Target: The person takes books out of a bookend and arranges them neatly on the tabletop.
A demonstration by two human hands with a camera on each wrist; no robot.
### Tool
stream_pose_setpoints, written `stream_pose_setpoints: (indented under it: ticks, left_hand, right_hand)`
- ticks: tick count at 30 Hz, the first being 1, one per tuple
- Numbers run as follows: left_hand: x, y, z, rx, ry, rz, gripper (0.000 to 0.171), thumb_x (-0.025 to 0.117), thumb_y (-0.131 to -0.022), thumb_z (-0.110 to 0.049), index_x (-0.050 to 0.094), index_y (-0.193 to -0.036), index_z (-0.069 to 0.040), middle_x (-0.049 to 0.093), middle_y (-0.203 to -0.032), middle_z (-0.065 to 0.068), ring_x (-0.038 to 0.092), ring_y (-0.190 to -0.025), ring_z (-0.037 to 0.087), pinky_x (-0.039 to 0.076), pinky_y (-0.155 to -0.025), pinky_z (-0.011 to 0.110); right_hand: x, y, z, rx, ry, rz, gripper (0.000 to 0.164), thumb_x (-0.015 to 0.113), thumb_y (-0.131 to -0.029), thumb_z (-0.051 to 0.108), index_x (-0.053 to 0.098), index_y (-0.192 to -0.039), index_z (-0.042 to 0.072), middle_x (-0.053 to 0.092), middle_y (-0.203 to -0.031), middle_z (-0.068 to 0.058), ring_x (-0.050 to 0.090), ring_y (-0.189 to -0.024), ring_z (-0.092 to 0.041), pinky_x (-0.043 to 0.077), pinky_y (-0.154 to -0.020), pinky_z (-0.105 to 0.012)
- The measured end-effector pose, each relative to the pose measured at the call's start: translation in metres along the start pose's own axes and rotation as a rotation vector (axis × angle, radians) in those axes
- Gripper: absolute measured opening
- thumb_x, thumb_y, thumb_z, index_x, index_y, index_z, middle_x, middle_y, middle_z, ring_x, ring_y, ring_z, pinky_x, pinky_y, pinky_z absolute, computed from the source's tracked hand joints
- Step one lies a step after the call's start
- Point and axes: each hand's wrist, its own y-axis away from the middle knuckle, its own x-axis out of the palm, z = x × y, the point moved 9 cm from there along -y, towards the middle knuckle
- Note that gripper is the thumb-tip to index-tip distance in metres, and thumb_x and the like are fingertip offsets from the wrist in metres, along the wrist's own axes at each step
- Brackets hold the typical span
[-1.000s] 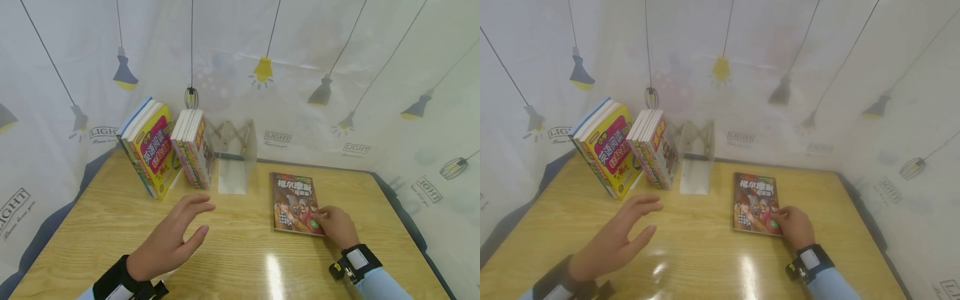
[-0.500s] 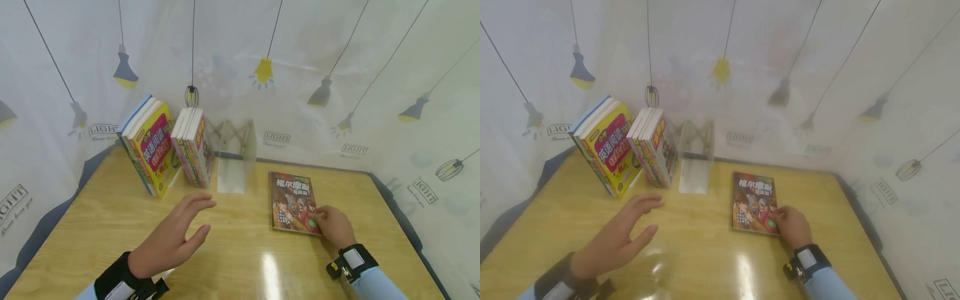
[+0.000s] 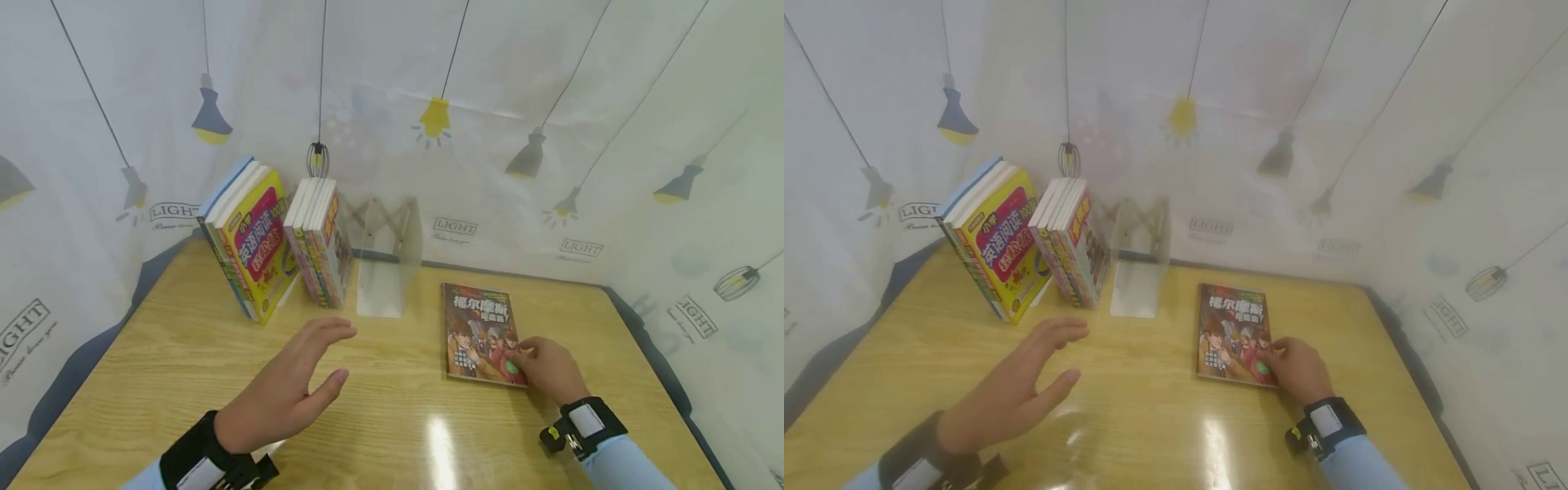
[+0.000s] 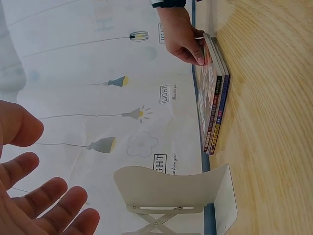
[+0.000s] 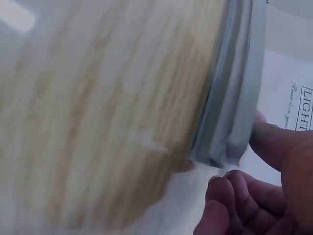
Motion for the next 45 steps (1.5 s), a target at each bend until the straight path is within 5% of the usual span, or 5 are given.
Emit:
stream_pose_setpoints:
  ticks: [9,20,27,33,45]
  left_hand:
    - [0.002,0.002,0.005,-0.024,-0.011,0.014,0.049,0.058,-0.103,-0.022,0.040,-0.148,-0.021,0.041,-0.151,0.001,0.042,-0.141,0.020,0.046,-0.107,0.048]
    - [0.003,0.002,0.012,-0.049,-0.035,0.016,0.052,0.061,-0.101,-0.023,0.041,-0.149,-0.020,0.041,-0.153,0.003,0.041,-0.142,0.023,0.045,-0.108,0.050]
    - [0.005,0.001,0.017,-0.073,-0.028,0.020,0.052,0.058,-0.102,-0.032,0.041,-0.150,-0.020,0.041,-0.154,0.004,0.040,-0.143,0.024,0.044,-0.108,0.052]
    - [0.007,0.000,0.020,-0.073,-0.024,0.017,0.053,0.058,-0.102,-0.034,0.040,-0.151,-0.021,0.040,-0.155,0.003,0.039,-0.143,0.026,0.044,-0.108,0.054]
    - [0.008,-0.004,0.020,-0.078,-0.016,0.032,0.055,0.058,-0.102,-0.035,0.039,-0.151,-0.021,0.039,-0.155,0.003,0.038,-0.144,0.025,0.044,-0.108,0.053]
  right_hand:
    - [-0.005,0.003,0.011,-0.034,-0.031,-0.073,0.061,0.071,-0.092,0.044,0.059,-0.132,-0.001,0.068,-0.093,-0.013,0.060,-0.075,-0.022,0.048,-0.056,-0.029]
    - [-0.012,0.023,0.055,-0.231,-0.160,-0.146,0.047,0.069,-0.096,0.029,0.060,-0.134,0.003,0.066,-0.124,-0.018,0.064,-0.109,-0.034,0.057,-0.086,-0.050]
    - [-0.010,0.042,0.092,-0.384,-0.251,-0.138,0.052,0.074,-0.091,0.038,0.061,-0.135,0.012,0.065,-0.129,-0.012,0.066,-0.104,-0.030,0.058,-0.085,-0.047]
    - [-0.014,0.062,0.128,-0.512,-0.281,-0.124,0.055,0.079,-0.087,0.033,0.061,-0.136,0.016,0.061,-0.138,-0.009,0.058,-0.126,-0.033,0.053,-0.096,-0.056]
    - [-0.009,0.083,0.161,-0.629,-0.235,-0.035,0.071,0.071,-0.090,0.048,0.046,-0.148,0.016,0.050,-0.150,-0.009,0.045,-0.140,-0.033,0.046,-0.106,-0.057]
